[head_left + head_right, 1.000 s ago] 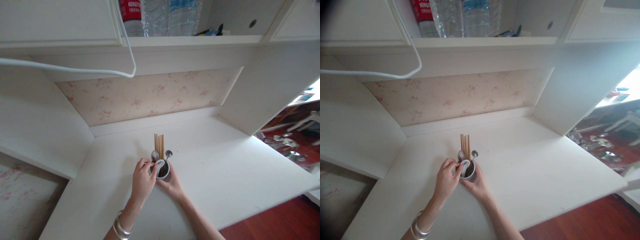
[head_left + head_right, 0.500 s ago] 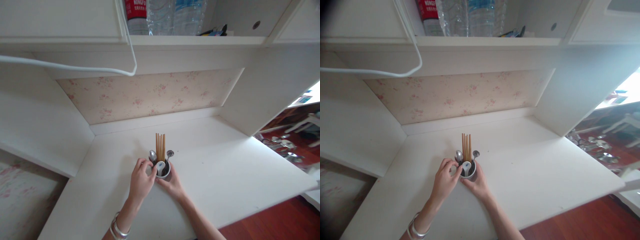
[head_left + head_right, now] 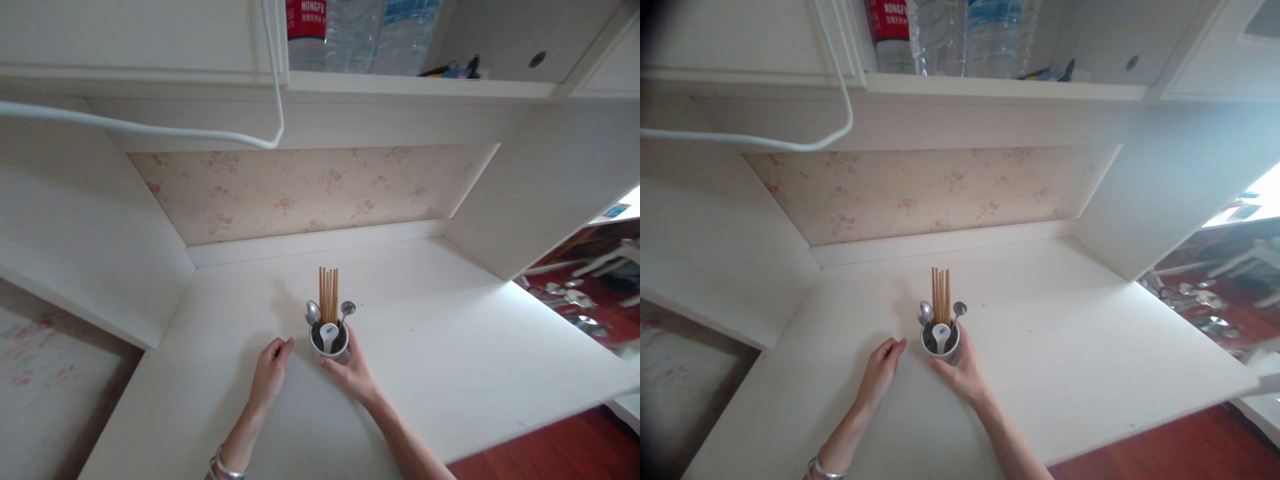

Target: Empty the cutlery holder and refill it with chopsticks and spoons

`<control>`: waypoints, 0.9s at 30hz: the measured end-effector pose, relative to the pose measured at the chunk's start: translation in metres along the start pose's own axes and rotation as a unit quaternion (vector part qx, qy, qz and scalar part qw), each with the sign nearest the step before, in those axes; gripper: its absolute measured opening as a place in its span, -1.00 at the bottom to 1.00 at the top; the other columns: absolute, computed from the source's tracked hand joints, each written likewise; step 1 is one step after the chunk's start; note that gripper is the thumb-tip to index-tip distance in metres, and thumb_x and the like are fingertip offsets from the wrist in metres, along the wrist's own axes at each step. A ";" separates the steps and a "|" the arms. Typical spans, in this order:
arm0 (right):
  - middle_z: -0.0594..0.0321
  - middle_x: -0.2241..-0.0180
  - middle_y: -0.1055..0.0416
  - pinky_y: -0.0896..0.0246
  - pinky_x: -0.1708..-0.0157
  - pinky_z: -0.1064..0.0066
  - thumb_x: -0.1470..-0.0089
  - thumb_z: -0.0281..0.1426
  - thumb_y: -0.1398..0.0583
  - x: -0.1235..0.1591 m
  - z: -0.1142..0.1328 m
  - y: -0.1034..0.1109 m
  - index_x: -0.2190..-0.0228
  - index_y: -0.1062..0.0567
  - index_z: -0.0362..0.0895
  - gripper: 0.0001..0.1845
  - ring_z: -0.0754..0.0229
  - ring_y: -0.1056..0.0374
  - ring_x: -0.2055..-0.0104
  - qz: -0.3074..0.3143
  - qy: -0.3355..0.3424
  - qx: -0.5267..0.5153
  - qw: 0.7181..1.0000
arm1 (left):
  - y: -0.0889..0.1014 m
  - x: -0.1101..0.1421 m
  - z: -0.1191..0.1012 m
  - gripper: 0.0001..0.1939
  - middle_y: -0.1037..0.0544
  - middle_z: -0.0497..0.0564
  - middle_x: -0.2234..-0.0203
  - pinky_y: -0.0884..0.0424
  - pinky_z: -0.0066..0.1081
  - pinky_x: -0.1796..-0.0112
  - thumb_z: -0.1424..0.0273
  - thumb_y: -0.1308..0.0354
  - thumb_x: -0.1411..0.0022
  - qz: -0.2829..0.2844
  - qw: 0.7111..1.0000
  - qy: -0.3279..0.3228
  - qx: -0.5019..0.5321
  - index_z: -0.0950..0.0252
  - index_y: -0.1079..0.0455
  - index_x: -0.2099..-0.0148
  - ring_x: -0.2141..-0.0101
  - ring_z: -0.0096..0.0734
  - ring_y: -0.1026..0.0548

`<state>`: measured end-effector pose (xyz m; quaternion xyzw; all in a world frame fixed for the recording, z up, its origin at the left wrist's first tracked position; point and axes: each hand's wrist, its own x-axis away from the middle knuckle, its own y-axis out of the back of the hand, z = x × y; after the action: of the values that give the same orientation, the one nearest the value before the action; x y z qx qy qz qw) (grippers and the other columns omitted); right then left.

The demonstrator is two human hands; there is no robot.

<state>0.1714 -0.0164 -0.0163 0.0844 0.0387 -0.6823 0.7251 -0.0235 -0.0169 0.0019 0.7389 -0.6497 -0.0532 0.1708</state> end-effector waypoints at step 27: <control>0.11 0.13 -0.44 -0.30 0.12 0.13 0.37 -0.25 -0.42 -0.119 0.021 0.146 0.01 -0.30 -0.11 -0.17 0.00 -0.38 0.13 -0.206 -0.016 0.124 0.971 | 0.002 0.002 0.020 -0.55 -0.04 -0.19 0.63 -0.04 -0.50 0.48 0.03 0.00 -0.19 0.077 0.997 -0.032 0.008 0.24 -0.02 0.53 0.54 -0.52 -0.07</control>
<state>0.3080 0.1049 0.0345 0.1527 -0.0415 -0.8177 0.5534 -0.0315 -0.0223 -0.0154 0.6863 -0.7099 -0.0582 0.1473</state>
